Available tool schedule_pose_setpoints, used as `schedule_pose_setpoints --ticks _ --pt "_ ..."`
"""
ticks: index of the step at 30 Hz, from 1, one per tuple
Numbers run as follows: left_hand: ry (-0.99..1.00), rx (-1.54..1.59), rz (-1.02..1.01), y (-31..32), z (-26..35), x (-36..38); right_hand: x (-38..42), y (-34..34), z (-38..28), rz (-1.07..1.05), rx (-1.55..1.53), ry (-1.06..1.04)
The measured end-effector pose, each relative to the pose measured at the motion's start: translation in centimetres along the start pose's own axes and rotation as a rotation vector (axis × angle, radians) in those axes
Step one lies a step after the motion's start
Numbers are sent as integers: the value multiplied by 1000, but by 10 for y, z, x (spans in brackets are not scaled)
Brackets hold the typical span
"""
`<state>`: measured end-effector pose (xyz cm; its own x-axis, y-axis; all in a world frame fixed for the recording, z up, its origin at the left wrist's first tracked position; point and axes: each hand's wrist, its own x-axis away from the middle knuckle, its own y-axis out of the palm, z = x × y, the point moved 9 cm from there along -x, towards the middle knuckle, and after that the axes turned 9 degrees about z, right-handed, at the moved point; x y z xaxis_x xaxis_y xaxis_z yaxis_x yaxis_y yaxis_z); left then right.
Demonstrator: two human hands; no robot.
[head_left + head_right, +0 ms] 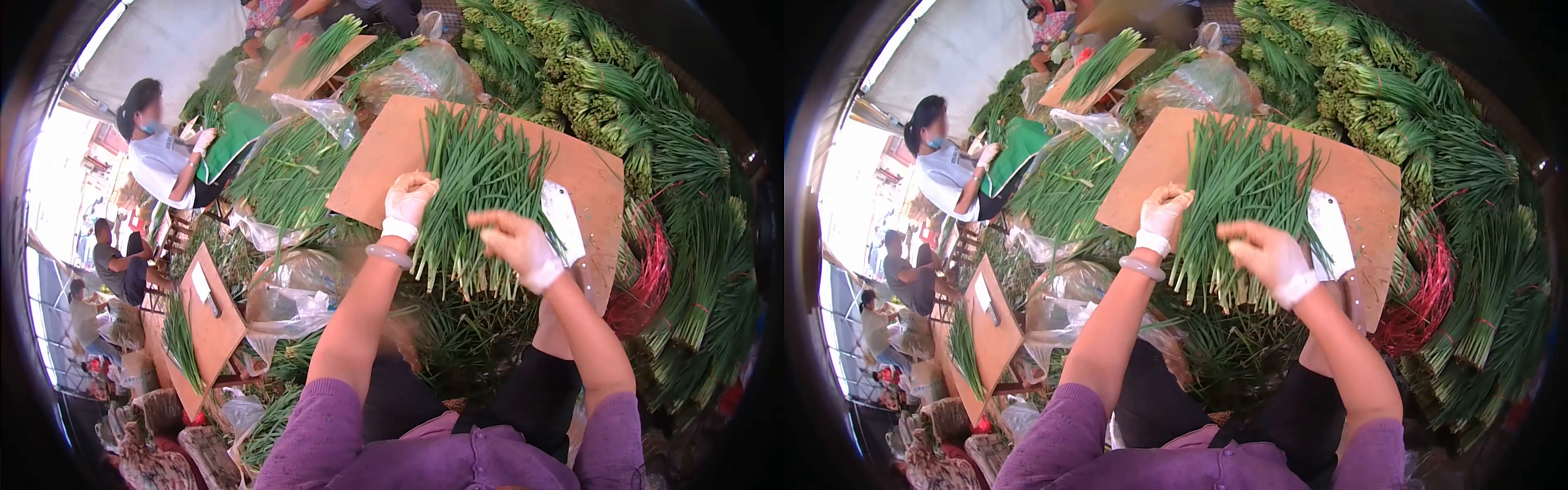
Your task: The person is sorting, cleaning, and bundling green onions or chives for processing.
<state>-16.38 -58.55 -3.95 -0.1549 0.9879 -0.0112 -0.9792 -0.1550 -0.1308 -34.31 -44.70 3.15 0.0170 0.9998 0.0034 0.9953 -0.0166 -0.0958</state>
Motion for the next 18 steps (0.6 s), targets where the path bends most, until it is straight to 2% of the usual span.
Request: schedule_pose_setpoints --ticks 2,4,5,6,7,8,9,10,12,13,14,15,16,17,18 --pt "65 382 -132 11 38 25 -34 13 12 39 101 -52" --pt "141 304 -280 22 68 47 -49 46 25 -67 -142 154" --pt "179 382 -314 25 69 52 -57 52 32 -71 -145 155" --pt "177 379 -310 21 73 53 -63 60 38 -81 -193 196" --pt "56 416 -262 15 69 51 -65 66 45 -91 -239 236" --pt "-63 452 -212 10 63 49 -66 67 50 -97 -239 238" --pt "-48 485 -290 11 43 40 -66 62 44 -52 -242 203" --pt "-50 486 -282 8 35 41 -66 58 41 -7 -244 170" --pt "-32 -48 -440 23 4 52 -64 55 44 27 -314 172" --pt "-9 -46 -466 31 -71 31 -66 53 43 67 -390 164" --pt "-326 420 -420 35 -65 51 -59 40 21 138 -298 101" --pt "286 -116 -496 36 -55 51 -54 27 -5 155 -263 3" --pt "419 -137 -504 34 -22 65 -49 15 -30 191 -246 -31" --pt "-43 218 -491 40 -38 66 -28 1 -69 304 -238 -201" --pt "153 77 -458 41 -40 61 -3 -3 -99 326 -232 -200"
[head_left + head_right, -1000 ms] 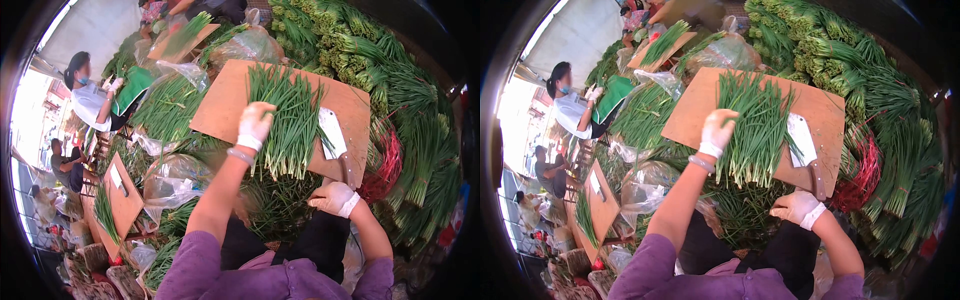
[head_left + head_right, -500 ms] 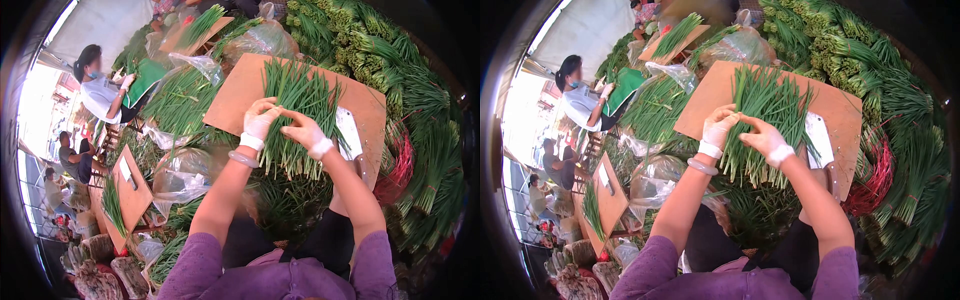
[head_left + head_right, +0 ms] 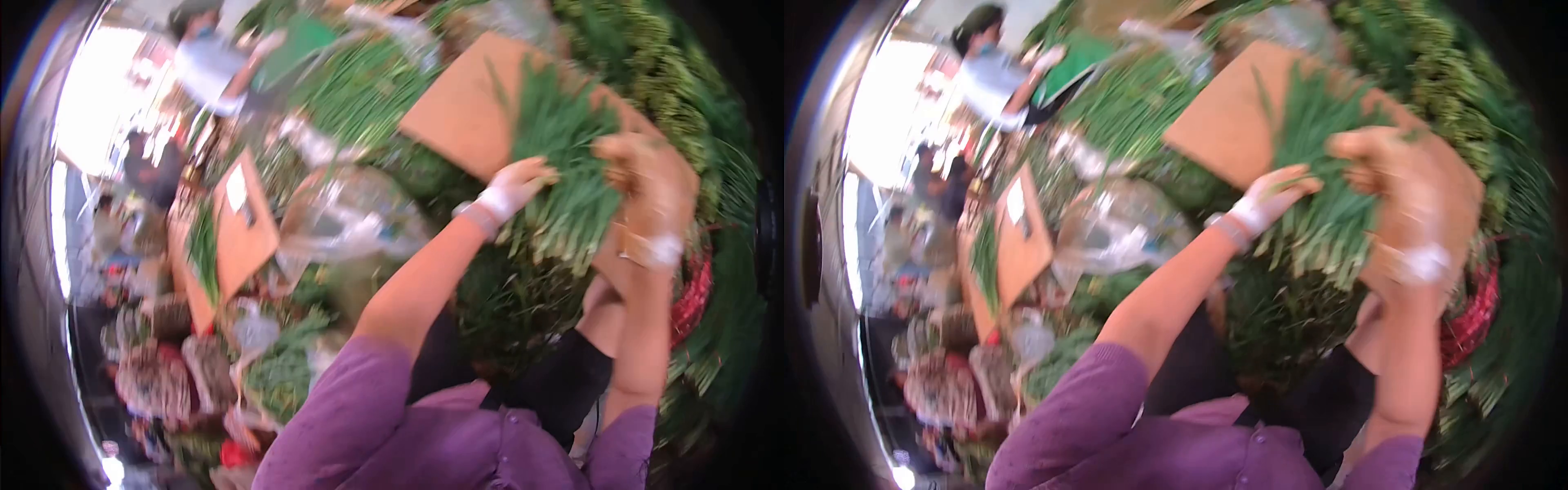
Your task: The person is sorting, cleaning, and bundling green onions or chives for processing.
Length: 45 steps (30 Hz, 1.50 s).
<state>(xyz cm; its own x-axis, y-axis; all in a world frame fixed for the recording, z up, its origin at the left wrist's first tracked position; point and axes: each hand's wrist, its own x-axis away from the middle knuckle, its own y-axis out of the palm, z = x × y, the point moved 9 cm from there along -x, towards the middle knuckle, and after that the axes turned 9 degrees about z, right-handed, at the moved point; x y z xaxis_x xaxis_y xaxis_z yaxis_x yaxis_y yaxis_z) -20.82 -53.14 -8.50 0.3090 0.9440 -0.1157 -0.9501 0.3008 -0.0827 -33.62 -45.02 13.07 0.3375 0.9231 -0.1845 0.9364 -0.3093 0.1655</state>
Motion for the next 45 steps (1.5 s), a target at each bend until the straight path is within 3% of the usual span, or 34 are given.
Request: schedule_pose_setpoints --ticks 1,2,3,4,5,8,9,10,11,12,13,15,16,18,22,24,26,28,30,32,36,40,41,43,45 --pt "302 -325 -32 -3 40 6 12 -14 16 -108 -147 127" --pt "382 -311 7 -7 50 8 23 -29 36 -206 -293 251" --pt "294 -229 26 -20 74 14 56 -24 47 -345 -25 344" --pt "334 -240 121 -39 89 21 89 -25 59 -479 255 422" --pt "391 -297 203 -63 108 34 122 -17 78 -678 474 404" --pt "-1 -436 267 -168 109 87 188 -35 130 -1086 1248 135" --pt "78 -345 322 -210 99 114 208 -50 147 -1121 1242 131" --pt "59 -556 333 -255 91 148 220 -76 170 -1002 1145 323" --pt "-302 -861 377 -298 70 187 228 -98 181 -864 1043 507" --pt "-376 -930 376 -335 45 226 239 -103 183 -862 966 594" --pt "-553 -1184 378 -361 35 262 248 -101 178 -775 799 638" --pt "-566 -1251 272 -394 -13 329 263 -86 170 -651 557 739" --pt "-536 -1367 210 -400 -30 351 270 -82 170 -642 518 767" --pt "-811 -1438 85 -403 -57 374 275 -70 165 -660 566 753" --pt "-564 -1789 86 -399 -106 373 265 -61 147 -630 699 686" --pt "-626 -1784 60 -389 -117 368 259 -65 138 -583 719 655" --pt "-971 -1619 18 -396 -128 375 258 -64 133 -558 701 646" --pt "-941 -1647 29 -407 -137 378 261 -76 136 -474 680 728" --pt "-772 -1560 -238 -405 -136 376 258 -80 143 -484 756 723" --pt "-658 -1632 -107 -419 -109 373 252 -80 159 -513 724 736" --pt "-227 -1867 -299 -386 -29 351 234 -20 162 -645 588 593" --pt "-108 -2053 -188 -351 57 332 222 102 92 -964 741 -85" --pt "24 -1965 -58 -334 97 325 223 124 81 -934 677 -77" --pt "7 -2036 -80 -313 133 321 231 173 43 -998 617 -425" --pt "81 -2091 -25 -280 188 312 235 206 18 -918 588 -617"
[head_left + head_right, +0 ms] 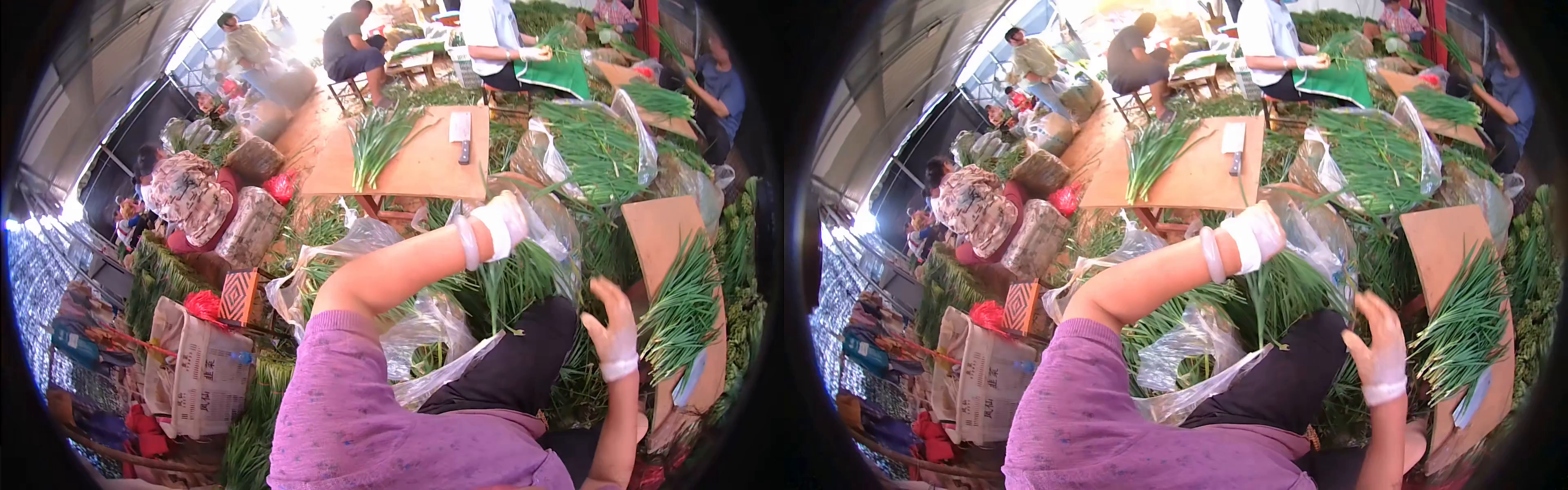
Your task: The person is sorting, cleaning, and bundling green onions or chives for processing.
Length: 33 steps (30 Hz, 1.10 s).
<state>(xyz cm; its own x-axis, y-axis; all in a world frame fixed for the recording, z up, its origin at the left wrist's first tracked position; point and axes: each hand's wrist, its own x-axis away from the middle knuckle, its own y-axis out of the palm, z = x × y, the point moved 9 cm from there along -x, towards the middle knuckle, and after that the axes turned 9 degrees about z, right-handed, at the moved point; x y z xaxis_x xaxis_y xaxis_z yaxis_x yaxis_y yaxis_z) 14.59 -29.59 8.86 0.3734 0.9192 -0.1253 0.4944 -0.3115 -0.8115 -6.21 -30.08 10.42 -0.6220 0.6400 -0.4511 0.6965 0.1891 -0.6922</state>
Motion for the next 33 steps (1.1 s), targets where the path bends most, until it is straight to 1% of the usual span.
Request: schedule_pose_setpoints --ticks 1,2,3,4,5,7,8,9,10,11,12,13,14,15,17,18,19,21,23,24,25,26,27,28,29,30,31,32,33 --pt "13 -2 57 -27 3 -5 -15 0 -13 39 29 -19" --pt "-26 -51 217 -67 4 -4 -25 -2 -28 98 36 -37" --pt "53 58 188 -92 12 -9 -32 -2 -37 142 22 -49" --pt "70 78 252 -113 18 -10 -36 -6 -51 201 -22 -113" --pt "104 98 331 -134 28 -14 -40 -11 -61 197 -128 -45" --pt "104 26 448 -171 45 -24 -31 -15 -57 391 -144 -63" --pt "142 115 504 -179 54 -29 -25 -17 -45 485 -244 -24" --pt "191 207 549 -184 59 -36 -18 -8 -25 431 -386 124" --pt "270 150 365 -193 69 -46 -9 4 -3 383 -503 216" --pt "328 66 177 -200 75 -51 -4 -12 -8 378 -512 246" --pt "329 130 394 -227 80 -57 5 -26 -4 327 -503 376" --pt "332 205 605 -250 82 -57 12 -32 11 354 -478 370" --pt "251 375 535 -267 78 -62 18 -48 13 401 -715 418" --pt "156 516 549 -279 75 -65 29 -60 12 430 -963 452" --pt "86 829 723 -274 70 -67 49 -81 34 548 -1034 455" --pt "30 988 742 -257 74 -70 60 -90 40 572 -1060 482" --pt "-32 1148 753 -239 85 -72 69 -95 50 577 -1017 509" --pt "-124 1423 728 -210 109 -75 86 -112 43 650 -1041 483" --pt "-119 1780 546 -178 148 -84 101 -114 47 582 -904 541" --pt "-126 1858 440 -169 169 -86 103 -108 59 530 -549 487" --pt "-137 1930 332 -172 188 -86 105 -100 59 465 -457 483" --pt "-199 1904 226 -173 201 -84 106 -96 54 447 -409 456" --pt "-168 2024 212 -159 211 -90 106 -92 48 431 -362 428" --pt "-83 1926 302 -166 208 -91 107 -85 49 392 -346 437" --pt "4 1824 386 -174 205 -92 109 -75 54 405 -360 429" --pt "7 1806 380 -174 204 -93 110 -68 55 442 -519 391" --pt "-111 1886 364 -166 196 -91 111 -64 54 470 -681 353" --pt "-232 1963 350 -158 188 -89 122 -34 61 161 -767 544" --pt "-252 2016 414 -159 174 -91 125 -20 72 166 -780 538"
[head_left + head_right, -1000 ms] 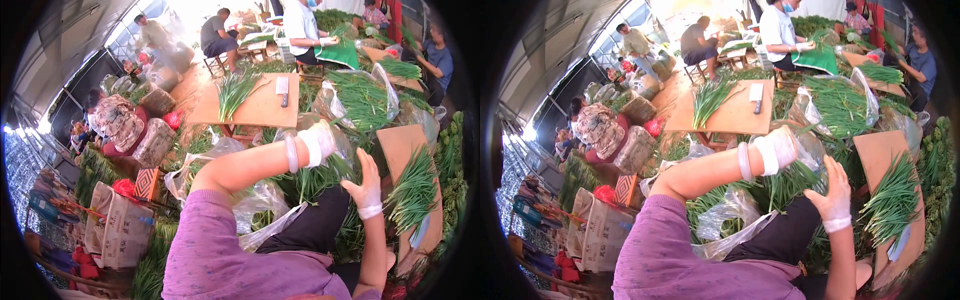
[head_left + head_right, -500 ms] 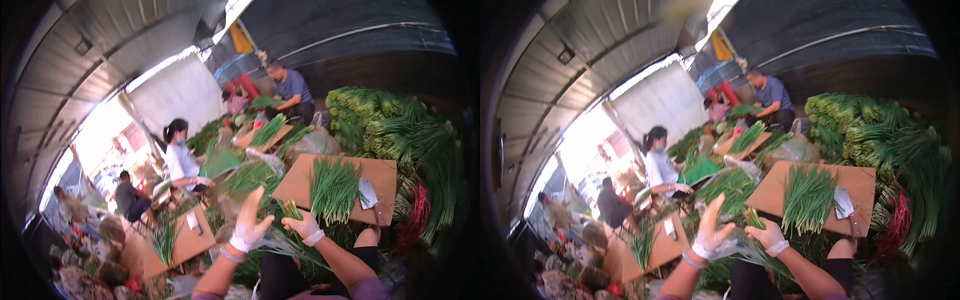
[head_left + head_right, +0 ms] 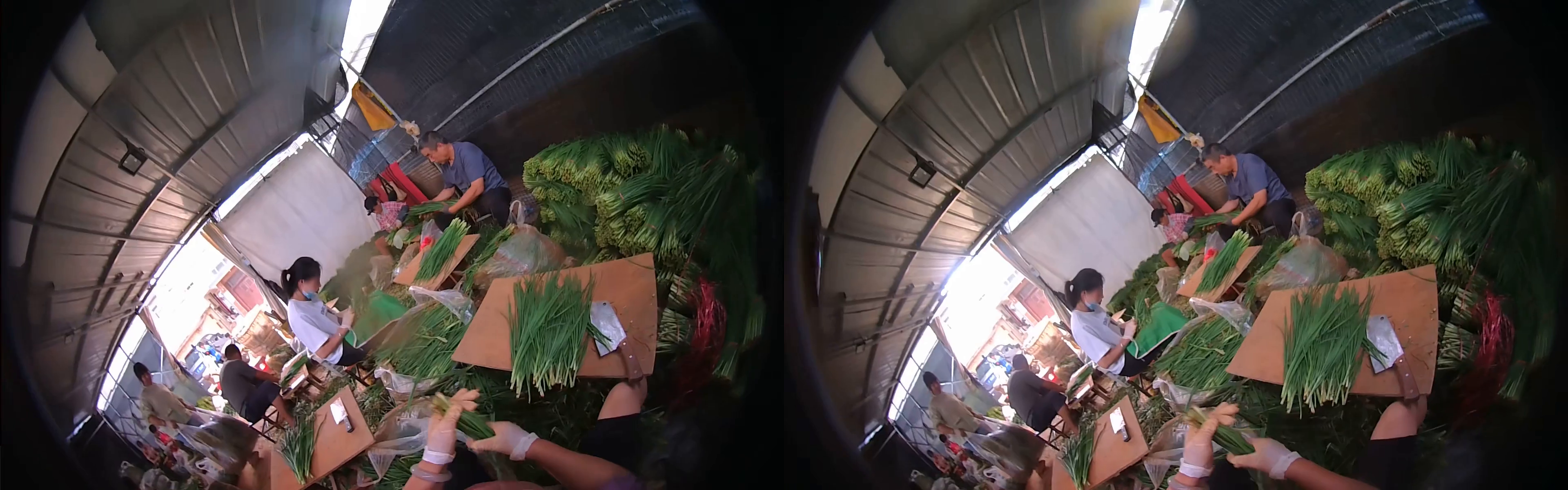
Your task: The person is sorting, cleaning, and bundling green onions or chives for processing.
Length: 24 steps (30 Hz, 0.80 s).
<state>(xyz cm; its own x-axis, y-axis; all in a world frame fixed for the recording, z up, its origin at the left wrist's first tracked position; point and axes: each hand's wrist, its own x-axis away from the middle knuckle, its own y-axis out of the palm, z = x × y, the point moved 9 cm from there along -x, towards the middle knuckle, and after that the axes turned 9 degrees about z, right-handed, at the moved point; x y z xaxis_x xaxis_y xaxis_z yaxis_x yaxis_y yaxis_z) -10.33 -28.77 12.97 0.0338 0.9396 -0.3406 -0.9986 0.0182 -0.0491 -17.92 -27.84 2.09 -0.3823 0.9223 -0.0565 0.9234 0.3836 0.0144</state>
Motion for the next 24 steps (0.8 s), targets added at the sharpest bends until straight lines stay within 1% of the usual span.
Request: schedule_pose_setpoints --ticks 2,3,4,5,6,7,8,9,10,11,12,13,14,15,17,18,19,20,21,22,24 --pt "-95 184 192 -26 -10 -9 -2 29 61 -159 -368 194" --pt "-130 181 224 -26 -13 -9 -4 28 62 -153 -312 154" --pt "-165 179 237 -18 -21 -8 0 22 46 -143 -277 172" --pt "-193 183 145 0 -32 -5 5 17 30 -140 -249 205" --pt "-235 190 64 13 -41 3 -1 15 24 -68 -381 80" --pt "-436 214 95 12 -57 14 -3 11 25 -1 -312 49" --pt "-640 251 131 10 -72 26 -2 9 18 -4 -192 -58" --pt "-565 333 197 -2 -75 18 8 14 24 -80 -252 67" --pt "-479 413 272 -17 -75 10 13 21 52 -161 -101 165" --pt "-424 472 358 -36 -67 -3 21 14 58 -118 90 32" --pt "-331 512 387 -51 -45 -15 26 4 99 13 440 13" --pt "-287 531 441 -73 -37 -25 38 1 117 -108 446 193" --pt "-236 543 486 -95 -29 -29 47 -7 140 -119 397 278" --pt "-233 550 507 -111 -27 -30 51 -19 158 -113 534 295" --pt "-219 504 432 -126 -24 -26 47 -50 193 11 426 342" --pt "-237 456 451 -128 -20 -18 35 -66 188 40 709 -129" --pt "-204 445 437 -135 -22 -13 45 -97 165 340 -59 366" --pt "-188 436 423 -140 -26 -5 44 -119 146 429 -175 295" --pt "-193 461 421 -146 -35 3 51 -122 125 476 -429 347" --pt "-216 484 462 -146 -44 13 54 -119 104 540 -687 377" --pt "-323 317 362 -123 -63 31 49 -116 89 593 -773 382"
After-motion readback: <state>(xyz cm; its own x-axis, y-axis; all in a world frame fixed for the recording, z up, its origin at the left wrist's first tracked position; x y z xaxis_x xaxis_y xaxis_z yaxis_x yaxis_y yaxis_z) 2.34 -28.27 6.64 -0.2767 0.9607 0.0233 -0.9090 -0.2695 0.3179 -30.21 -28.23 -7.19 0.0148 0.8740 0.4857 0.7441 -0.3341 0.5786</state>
